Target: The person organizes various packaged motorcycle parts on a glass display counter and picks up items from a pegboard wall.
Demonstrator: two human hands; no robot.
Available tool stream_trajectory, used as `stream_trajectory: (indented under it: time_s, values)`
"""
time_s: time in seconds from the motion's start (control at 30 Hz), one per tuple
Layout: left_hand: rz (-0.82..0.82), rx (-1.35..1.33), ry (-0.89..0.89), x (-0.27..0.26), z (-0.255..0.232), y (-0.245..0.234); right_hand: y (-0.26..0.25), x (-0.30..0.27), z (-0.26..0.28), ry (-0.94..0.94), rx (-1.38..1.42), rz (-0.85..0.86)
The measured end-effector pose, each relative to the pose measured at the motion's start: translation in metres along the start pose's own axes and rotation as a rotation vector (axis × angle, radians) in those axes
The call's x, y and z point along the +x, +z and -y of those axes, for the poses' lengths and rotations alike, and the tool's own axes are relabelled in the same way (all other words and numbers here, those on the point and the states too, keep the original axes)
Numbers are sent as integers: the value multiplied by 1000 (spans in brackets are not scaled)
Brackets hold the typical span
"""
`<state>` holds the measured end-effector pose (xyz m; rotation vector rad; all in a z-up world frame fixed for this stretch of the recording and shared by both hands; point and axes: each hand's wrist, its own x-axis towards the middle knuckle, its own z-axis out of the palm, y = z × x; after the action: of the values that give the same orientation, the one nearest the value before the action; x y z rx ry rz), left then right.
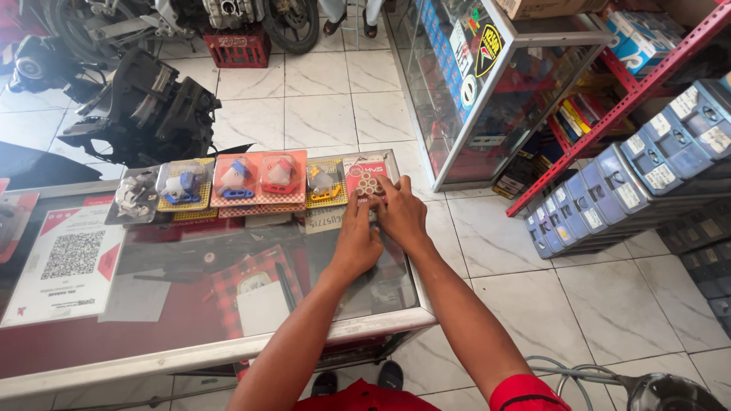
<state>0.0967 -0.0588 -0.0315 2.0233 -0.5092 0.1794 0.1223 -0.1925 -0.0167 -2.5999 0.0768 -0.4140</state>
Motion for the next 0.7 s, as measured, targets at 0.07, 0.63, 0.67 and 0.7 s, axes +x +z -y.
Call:
stream_trajectory:
  time_s: [0.07,0.63,0.67,0.7]
  values:
    - [-33,98,55,-5,-2,-3,1,-3,-1,-33,21,-36]
    - [136,214,452,-54,-82,-4,-86,-162,31,108,-5,-302]
    - [183,190,480,-62,-85,0,-90,-175,31,153,-38,-309]
    - [228,164,514,-68,-91,5,-97,-187,31,199,-73,-321]
